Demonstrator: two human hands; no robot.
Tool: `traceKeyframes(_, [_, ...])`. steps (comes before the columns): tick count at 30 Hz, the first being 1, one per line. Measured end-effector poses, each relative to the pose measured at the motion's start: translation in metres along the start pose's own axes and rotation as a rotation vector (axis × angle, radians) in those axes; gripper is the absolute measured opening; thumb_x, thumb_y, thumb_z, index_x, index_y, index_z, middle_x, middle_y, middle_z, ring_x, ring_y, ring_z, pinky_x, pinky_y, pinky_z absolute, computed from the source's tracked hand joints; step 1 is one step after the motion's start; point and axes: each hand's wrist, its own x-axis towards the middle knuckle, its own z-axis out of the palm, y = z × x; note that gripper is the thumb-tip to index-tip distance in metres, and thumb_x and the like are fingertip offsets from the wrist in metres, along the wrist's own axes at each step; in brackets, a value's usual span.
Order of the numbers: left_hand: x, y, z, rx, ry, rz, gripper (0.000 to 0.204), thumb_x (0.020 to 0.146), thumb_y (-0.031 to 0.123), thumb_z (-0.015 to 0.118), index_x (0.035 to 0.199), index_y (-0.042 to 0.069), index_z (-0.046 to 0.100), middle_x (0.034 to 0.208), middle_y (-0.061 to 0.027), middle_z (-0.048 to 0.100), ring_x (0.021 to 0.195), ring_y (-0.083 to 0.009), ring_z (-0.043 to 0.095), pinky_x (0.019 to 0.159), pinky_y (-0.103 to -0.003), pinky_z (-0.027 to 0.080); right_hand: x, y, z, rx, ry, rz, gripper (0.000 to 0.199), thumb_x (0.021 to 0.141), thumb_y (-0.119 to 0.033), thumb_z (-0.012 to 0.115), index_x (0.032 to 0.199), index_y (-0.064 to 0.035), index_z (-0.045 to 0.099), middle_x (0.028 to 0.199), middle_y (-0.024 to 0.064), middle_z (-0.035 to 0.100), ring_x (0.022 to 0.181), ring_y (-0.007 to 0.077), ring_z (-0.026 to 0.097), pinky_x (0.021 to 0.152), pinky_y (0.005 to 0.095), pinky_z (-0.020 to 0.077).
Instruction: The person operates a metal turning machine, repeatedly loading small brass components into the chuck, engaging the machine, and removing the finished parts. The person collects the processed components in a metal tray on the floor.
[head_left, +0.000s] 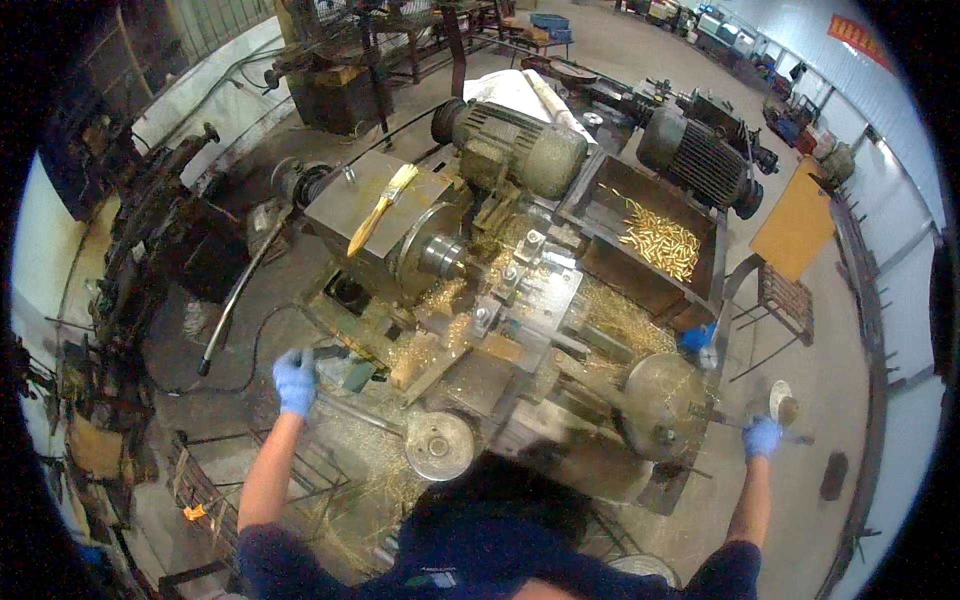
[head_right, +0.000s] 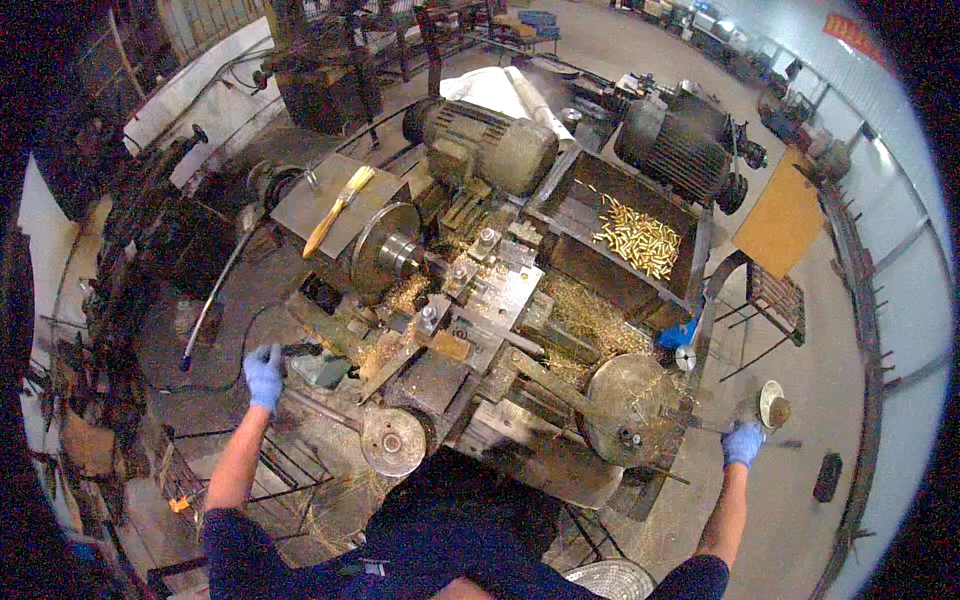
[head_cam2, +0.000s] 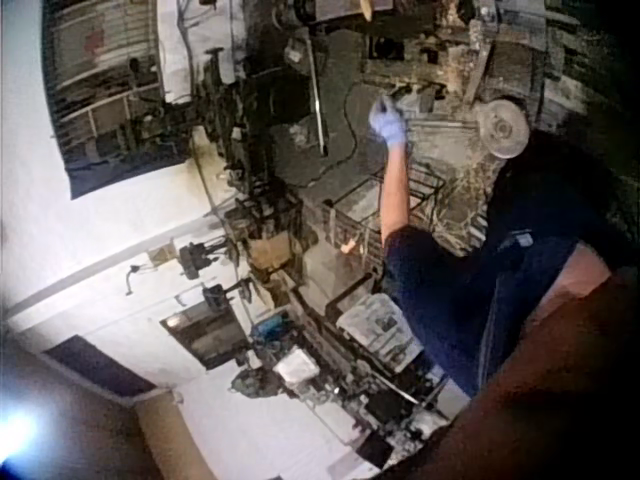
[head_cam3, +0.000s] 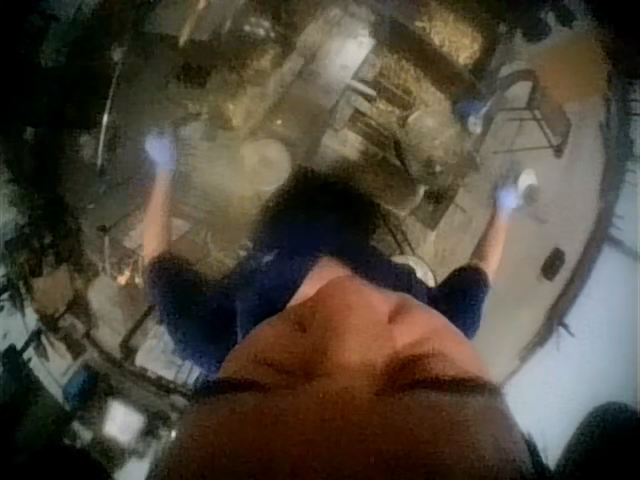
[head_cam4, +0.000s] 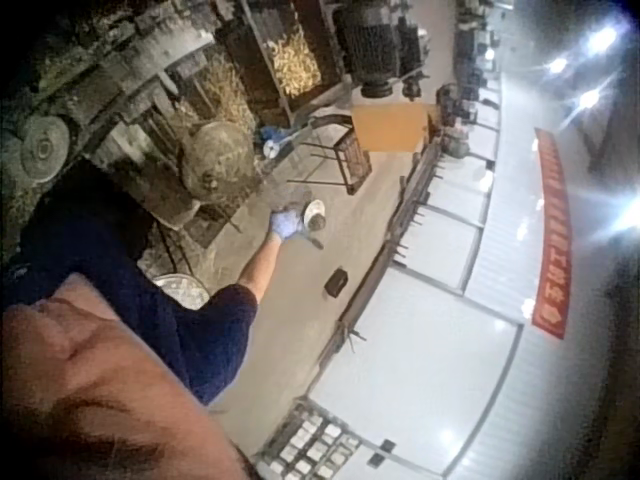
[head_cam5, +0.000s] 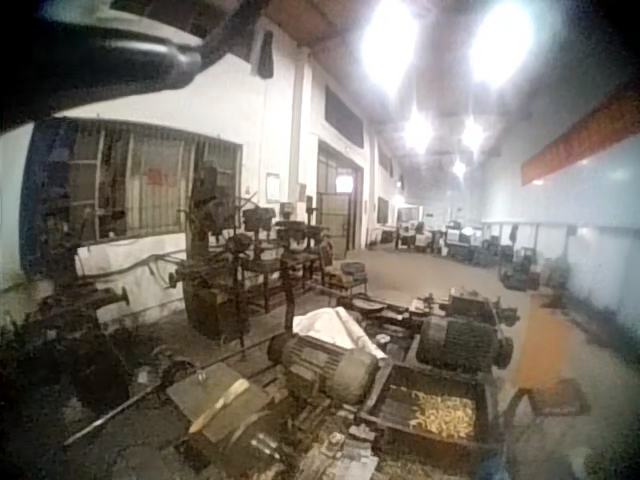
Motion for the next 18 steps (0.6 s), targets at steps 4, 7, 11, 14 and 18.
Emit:
traceKeyframes(4, [0.059,0.010,0.047,-0.034,-0.089,0.079,0.028,0.081,0.019,0.062,0.063,-0.001,0.055,0.052,-0.0063,0.052,0.046,-0.0123,0.045,0.046,-0.029,0.037,-0.073,0.019,-0.005,-0.109,0.009,-0.015,0.016,0.064,-0.026,0.065,0.066,-0.0098,0.064,0.070,0.0152,0.061,0.067,0.0340,0.060,0.060,0.0437,0.0467])
traceKeyframes(7, [0.078,-0.008,0.067,-0.115,-0.065,0.024,0.028,0.080,0.023,0.063,0.068,-0.002,0.059,0.052,-0.0091,0.054,0.048,-0.0156,0.049,0.048,-0.032,0.039,-0.132,0.010,-0.020,-0.008,-0.065,0.050,0.022,0.066,-0.030,0.064,0.069,-0.0082,0.065,0.070,0.0162,0.062,0.066,0.0344,0.060,0.061,0.0434,0.0473])
traceKeyframes(11, [0.087,-0.014,0.066,0.024,-0.077,0.020,0.028,0.081,0.025,0.062,0.075,-0.003,0.062,0.056,-0.0081,0.058,0.049,-0.0157,0.051,0.049,-0.032,0.042,-0.191,-0.026,-0.044,-0.009,-0.203,0.162,0.032,0.064,-0.036,0.067,0.075,-0.0061,0.066,0.072,0.0173,0.062,0.068,0.0348,0.060,0.063,0.0432,0.0473])
traceKeyframes(14, [0.086,-0.002,0.062,-0.008,-0.017,-0.009,0.028,0.081,0.025,0.062,0.080,-0.003,0.063,0.061,-0.0091,0.061,0.050,-0.0158,0.052,0.051,-0.031,0.043,-0.224,-0.042,-0.046,0.094,-0.207,0.222,0.036,0.064,-0.041,0.068,0.076,-0.0070,0.066,0.075,0.0164,0.063,0.071,0.0331,0.061,0.066,0.0417,0.0482])
traceKeyframes(18, [0.087,0.001,0.058,-0.043,-0.060,-0.126,0.031,0.079,0.027,0.063,0.089,-0.003,0.064,0.072,-0.0137,0.065,0.059,-0.0184,0.059,0.057,-0.032,0.047,-0.238,-0.053,-0.052,0.142,-0.174,0.172,0.037,0.064,-0.039,0.068,0.080,-0.0060,0.066,0.074,0.0165,0.063,0.071,0.0329,0.062,0.066,0.0415,0.0483])
